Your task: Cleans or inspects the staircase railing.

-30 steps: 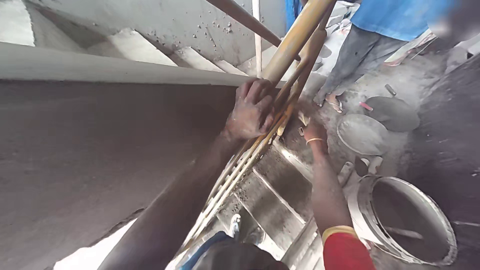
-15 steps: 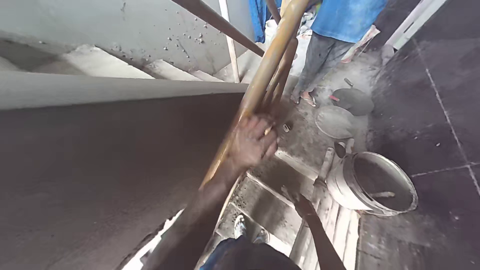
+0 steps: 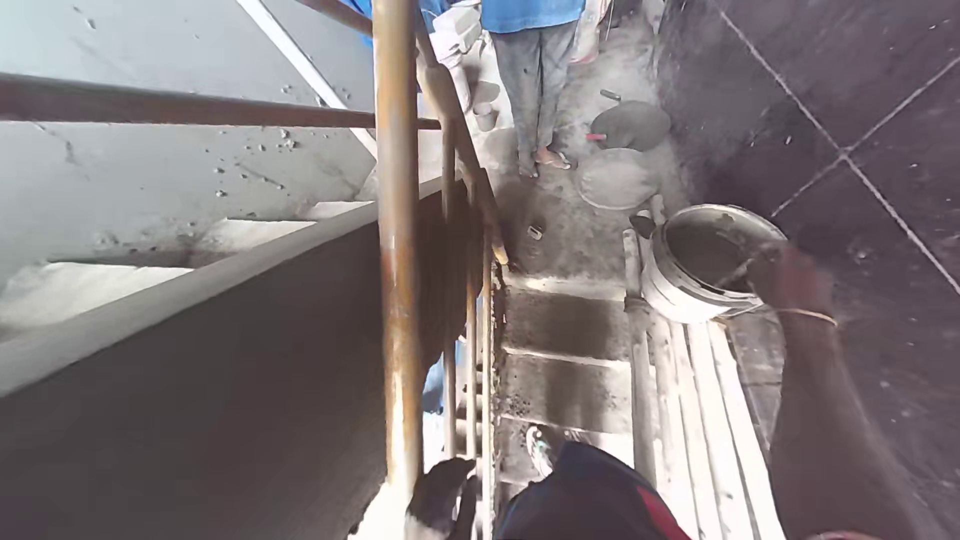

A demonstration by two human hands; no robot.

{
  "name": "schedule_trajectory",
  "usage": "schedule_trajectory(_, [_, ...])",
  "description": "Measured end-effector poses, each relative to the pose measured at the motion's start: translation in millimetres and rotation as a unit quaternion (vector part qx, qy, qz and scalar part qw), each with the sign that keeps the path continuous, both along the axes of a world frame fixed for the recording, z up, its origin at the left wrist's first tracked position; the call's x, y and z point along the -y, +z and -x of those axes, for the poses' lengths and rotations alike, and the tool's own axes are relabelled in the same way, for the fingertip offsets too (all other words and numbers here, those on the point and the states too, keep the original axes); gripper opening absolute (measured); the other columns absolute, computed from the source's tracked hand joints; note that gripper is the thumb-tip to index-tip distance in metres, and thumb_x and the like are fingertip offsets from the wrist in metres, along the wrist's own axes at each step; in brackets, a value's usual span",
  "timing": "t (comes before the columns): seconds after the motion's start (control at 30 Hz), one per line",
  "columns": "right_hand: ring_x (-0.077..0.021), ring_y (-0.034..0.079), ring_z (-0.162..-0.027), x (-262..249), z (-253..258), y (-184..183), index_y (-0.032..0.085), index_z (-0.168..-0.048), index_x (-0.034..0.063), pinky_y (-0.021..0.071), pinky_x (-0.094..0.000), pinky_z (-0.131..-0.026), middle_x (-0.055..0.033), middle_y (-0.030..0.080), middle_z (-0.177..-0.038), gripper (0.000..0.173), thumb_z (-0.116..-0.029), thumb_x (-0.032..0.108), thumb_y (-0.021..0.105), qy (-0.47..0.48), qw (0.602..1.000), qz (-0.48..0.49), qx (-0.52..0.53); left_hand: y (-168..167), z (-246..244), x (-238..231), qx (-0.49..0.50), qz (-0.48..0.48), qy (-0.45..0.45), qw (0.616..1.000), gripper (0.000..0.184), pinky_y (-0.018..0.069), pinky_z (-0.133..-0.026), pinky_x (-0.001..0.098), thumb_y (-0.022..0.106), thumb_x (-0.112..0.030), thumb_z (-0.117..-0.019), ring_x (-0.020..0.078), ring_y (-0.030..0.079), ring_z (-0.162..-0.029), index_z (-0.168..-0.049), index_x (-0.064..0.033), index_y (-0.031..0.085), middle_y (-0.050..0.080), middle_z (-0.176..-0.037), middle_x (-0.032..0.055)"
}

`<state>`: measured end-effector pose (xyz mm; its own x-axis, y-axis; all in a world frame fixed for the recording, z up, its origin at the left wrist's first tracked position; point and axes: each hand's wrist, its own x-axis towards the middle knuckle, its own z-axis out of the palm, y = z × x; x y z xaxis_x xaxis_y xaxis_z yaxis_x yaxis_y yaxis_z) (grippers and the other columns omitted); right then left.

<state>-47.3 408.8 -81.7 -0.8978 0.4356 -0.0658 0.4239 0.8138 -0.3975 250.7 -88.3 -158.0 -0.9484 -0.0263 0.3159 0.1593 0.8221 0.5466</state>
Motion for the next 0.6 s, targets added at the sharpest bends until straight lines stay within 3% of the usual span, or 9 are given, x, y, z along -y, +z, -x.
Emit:
schedule_trajectory(0.1, [-0.0567,0.059,-0.119,-14,54,-20,0.062,-0.129,-0.0014,0.0438,-0.0747,-0.096,-0.0366,0.063,-0.123,0.036,-0.1029,0.023,0.058,-0.025,0.999,-0.005,0.020,10,-15,-12,0.027,-0.003,0.036,0.999,0.020,0.0583,-0.092,0.0357,0.064,-0.015,-0.0940,0.0199,0.073,-0.095,-0.099,0.0012,0.076,0.076,-0.097,0.0145])
schedule_trajectory(0.2, [-0.0550,0.059,-0.119,-25,95,-87,0.062,-0.127,-0.0008,0.0440,-0.0765,-0.093,-0.0352,0.062,-0.125,0.032,-0.1022,0.019,0.059,0.008,0.996,-0.019,0.082,7,-28,-33,0.075,-0.025,0.059,0.995,0.019,0.0595,-0.089,0.0369,0.065,-0.012,-0.0928,0.0207,0.073,-0.094,-0.101,0.0020,0.075,0.075,-0.099,0.0147])
schedule_trajectory(0.3, [-0.0484,0.047,-0.138,-31,110,-133,0.056,-0.137,-0.0094,0.0355,-0.0649,-0.112,-0.0338,0.053,-0.143,0.042,-0.1019,0.014,0.060,0.077,0.971,-0.029,0.225,-2,-36,-47,0.139,0.005,0.069,0.988,0.018,0.0583,-0.094,0.0422,0.066,-0.015,-0.0953,0.0218,0.073,-0.100,-0.104,-0.0034,0.076,0.076,-0.104,0.0113])
schedule_trajectory(0.37, [-0.0440,0.044,-0.143,-37,114,-159,0.052,-0.139,-0.0123,0.0328,-0.0576,-0.117,-0.0330,0.050,-0.147,0.045,-0.1027,0.013,0.058,0.088,0.952,-0.030,0.290,0,-37,-54,0.172,0.007,0.089,0.981,0.018,0.0576,-0.096,0.0423,0.067,-0.016,-0.0953,0.0218,0.072,-0.102,-0.105,-0.0043,0.076,0.076,-0.105,0.0108])
schedule_trajectory(0.47, [-0.0459,0.046,-0.140,-57,131,-195,0.054,-0.138,-0.0113,0.0334,-0.0601,-0.117,-0.0340,0.052,-0.144,0.043,-0.1039,0.014,0.059,0.115,0.966,0.043,0.227,8,-35,-61,0.178,0.006,0.117,0.977,0.018,0.0583,-0.094,0.0421,0.066,-0.015,-0.0952,0.0223,0.072,-0.100,-0.105,-0.0037,0.076,0.075,-0.106,0.0114])
schedule_trajectory(0.53, [-0.0484,0.052,-0.133,-62,131,-186,0.060,-0.134,-0.0063,0.0367,-0.0652,-0.112,-0.0331,0.057,-0.138,0.039,-0.1051,0.019,0.058,0.127,0.978,0.063,0.150,15,-32,-64,0.165,0.008,0.129,0.978,0.017,0.0578,-0.094,0.0437,0.067,-0.012,-0.0936,0.0248,0.072,-0.100,-0.103,-0.0016,0.076,0.075,-0.105,0.0133])
schedule_trajectory(0.6, [-0.0507,0.055,-0.128,-62,123,-174,0.064,-0.130,-0.0037,0.0391,-0.0713,-0.107,-0.0329,0.061,-0.132,0.038,-0.1053,0.025,0.057,0.138,0.986,0.016,0.092,18,-27,-61,0.129,0.024,0.142,0.981,0.016,0.0582,-0.094,0.0437,0.068,-0.011,-0.0925,0.0251,0.073,-0.100,-0.100,-0.0010,0.077,0.076,-0.103,0.0136])
